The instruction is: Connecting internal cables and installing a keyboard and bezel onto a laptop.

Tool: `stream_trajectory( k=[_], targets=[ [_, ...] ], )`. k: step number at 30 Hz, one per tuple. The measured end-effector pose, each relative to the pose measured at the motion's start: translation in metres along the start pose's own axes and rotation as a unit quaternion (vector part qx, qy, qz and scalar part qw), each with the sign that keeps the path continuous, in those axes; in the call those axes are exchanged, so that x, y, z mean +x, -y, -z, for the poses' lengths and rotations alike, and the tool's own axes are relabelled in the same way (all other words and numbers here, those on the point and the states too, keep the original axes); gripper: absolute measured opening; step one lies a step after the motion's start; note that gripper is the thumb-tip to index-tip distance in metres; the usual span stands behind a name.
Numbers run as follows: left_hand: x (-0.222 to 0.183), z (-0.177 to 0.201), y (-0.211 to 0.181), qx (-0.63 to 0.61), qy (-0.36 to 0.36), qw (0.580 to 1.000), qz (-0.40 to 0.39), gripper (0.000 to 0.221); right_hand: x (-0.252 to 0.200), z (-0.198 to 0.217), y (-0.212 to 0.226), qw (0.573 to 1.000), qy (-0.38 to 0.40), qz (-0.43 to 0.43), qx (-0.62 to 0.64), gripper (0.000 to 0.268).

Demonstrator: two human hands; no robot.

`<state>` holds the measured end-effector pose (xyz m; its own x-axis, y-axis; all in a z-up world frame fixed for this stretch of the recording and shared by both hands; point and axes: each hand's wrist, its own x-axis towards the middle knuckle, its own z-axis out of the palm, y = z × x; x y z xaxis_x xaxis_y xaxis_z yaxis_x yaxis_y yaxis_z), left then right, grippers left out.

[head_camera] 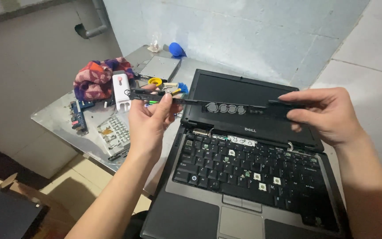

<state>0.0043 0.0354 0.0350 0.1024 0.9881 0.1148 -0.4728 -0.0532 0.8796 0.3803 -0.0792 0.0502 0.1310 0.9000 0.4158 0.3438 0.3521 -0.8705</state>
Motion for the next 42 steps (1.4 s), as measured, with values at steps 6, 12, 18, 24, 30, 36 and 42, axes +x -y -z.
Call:
stream_trajectory(
  k=[6, 12, 18, 24, 30, 36, 42],
  targets=[
    [-0.007, -0.004, -0.007, -0.021, 0.051, 0.998, -0.022, 0.043, 0.005, -0.035, 0.049, 0.961, -0.004, -0.062, -0.270, 0.032],
    [-0.043, -0.038, -0.020, -0.001, 0.216, 0.959, -0.184, 0.021, 0.003, -0.033, 0.018, 0.921, -0.027, 0.180, -0.346, 0.025],
    [-0.038, -0.049, -0.015, 0.006, 0.089, 0.987, -0.130, 0.042, -0.004, -0.044, 0.031, 0.877, -0.088, 0.295, -0.369, 0.018],
    [-0.056, -0.064, 0.017, 0.123, 0.253, 0.959, 0.024, 0.076, -0.015, -0.082, 0.067, 0.881, -0.080, 0.276, -0.376, 0.025],
    [-0.079, -0.076, -0.003, 0.272, 0.226, 0.935, -0.020, 0.041, -0.041, -0.112, 0.103, 0.917, 0.100, 0.232, -0.310, 0.034],
    [-0.050, -0.048, -0.034, 0.433, 0.276, 0.850, -0.120, 0.038, -0.042, -0.041, 0.094, 0.973, 0.008, -0.025, -0.230, 0.050],
    [-0.007, -0.027, -0.032, 0.574, 0.266, 0.767, -0.106, 0.019, -0.039, 0.060, 0.007, 0.998, -0.054, -0.023, -0.030, 0.096]
  ],
)
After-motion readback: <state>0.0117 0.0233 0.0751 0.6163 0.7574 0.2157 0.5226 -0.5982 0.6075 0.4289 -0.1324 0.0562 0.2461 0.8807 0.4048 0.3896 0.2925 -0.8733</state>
